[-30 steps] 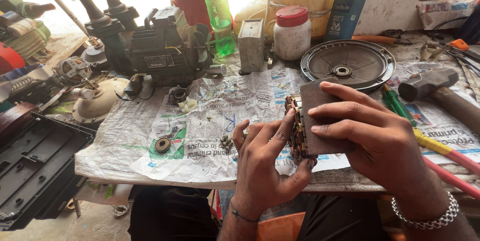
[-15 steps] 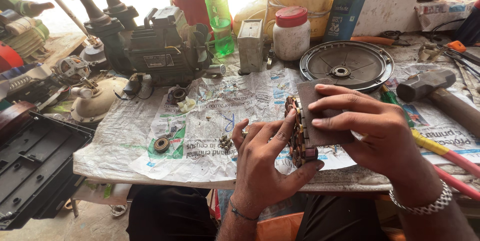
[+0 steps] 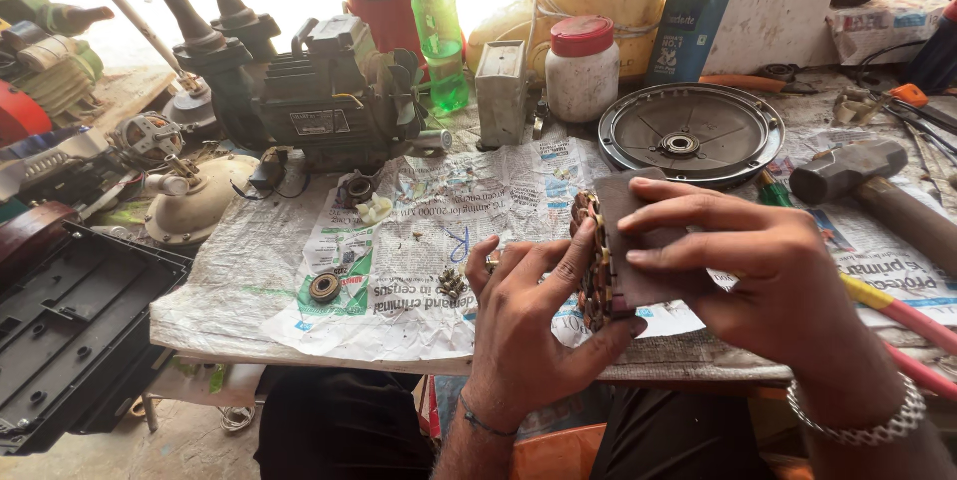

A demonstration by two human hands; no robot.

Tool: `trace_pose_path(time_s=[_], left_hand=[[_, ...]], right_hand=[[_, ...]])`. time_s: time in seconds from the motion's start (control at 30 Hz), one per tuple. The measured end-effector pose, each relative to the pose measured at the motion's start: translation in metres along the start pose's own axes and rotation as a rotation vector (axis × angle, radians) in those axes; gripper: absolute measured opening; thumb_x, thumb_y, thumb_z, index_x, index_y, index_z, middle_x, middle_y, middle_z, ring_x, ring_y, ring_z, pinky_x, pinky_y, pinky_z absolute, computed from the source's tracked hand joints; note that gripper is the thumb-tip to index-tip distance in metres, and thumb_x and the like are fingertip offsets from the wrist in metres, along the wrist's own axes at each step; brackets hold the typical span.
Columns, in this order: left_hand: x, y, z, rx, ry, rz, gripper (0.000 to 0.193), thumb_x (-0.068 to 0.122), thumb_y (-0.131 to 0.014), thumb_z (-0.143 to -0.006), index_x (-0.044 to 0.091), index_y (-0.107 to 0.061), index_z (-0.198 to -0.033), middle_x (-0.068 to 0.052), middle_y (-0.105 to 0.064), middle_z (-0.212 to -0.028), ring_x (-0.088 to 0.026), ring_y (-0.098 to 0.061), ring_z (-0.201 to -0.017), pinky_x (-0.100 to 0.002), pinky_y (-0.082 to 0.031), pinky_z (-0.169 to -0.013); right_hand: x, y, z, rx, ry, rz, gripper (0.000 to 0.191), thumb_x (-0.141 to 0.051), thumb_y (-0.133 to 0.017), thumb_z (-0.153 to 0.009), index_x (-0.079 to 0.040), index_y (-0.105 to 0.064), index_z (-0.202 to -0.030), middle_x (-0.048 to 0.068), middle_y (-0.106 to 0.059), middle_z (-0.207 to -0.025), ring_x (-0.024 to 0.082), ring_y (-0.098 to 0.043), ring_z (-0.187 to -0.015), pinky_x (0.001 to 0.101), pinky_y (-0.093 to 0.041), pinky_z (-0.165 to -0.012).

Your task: The person holds a motor armature in the left hand and uses a sanding block in the right hand to smooth the commutator surface. The armature is rotated by hand to sand different sections of the commutator throughout the clip.

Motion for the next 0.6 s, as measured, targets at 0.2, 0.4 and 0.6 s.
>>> trace_pose_path(time_s=[0.2,0.4,0.6], left_hand=[[0.0,0.0,0.0,-0.018,0.006,-0.018,0.09,0.046,-0.085,-0.075,0.01,-0.057,-0.153,-0.003,-0.07,-0.114,-0.019,-0.064,-0.115,-0.05,-0.022,-0.119],[0.001,0.002,-0.001,0.004,-0.028,-0.019,0.089,0.048,-0.086,-0.072,0.01,-0.06,-0.148,-0.005,-0.071,-0.115,-0.021,-0.064,-0.115,-0.051,-0.02,-0.118],[0.003,0.002,-0.001,-0.008,0.013,0.016,0.087,0.052,-0.084,-0.079,0.008,-0.06,-0.15,-0.002,-0.073,-0.118,-0.019,-0.065,-0.115,-0.048,-0.022,-0.119]], right_hand=[[-0.006,-0.002,0.0,-0.073,0.021,0.049,0.038,0.01,-0.072,-0.058,-0.012,-0.079,-0.088,0.003,-0.078,-0.115,0.03,-0.065,-0.134,0.0388,-0.058,-0.104],[-0.011,0.0,-0.003,-0.081,-0.007,0.084,0.038,0.007,-0.075,-0.062,-0.013,-0.081,-0.093,0.005,-0.078,-0.117,0.03,-0.064,-0.134,0.0386,-0.058,-0.102],[0.0,0.002,0.007,-0.047,-0.126,0.089,0.038,0.008,-0.076,-0.063,-0.011,-0.081,-0.095,0.007,-0.076,-0.121,0.03,-0.064,-0.133,0.0393,-0.058,-0.102]])
Point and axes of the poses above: each hand's wrist, its own z-axis away from the middle knuckle, its own y-axis out of the back of the hand, x = y × z, the point moved 1 cm from there along -z, towards the middle knuckle
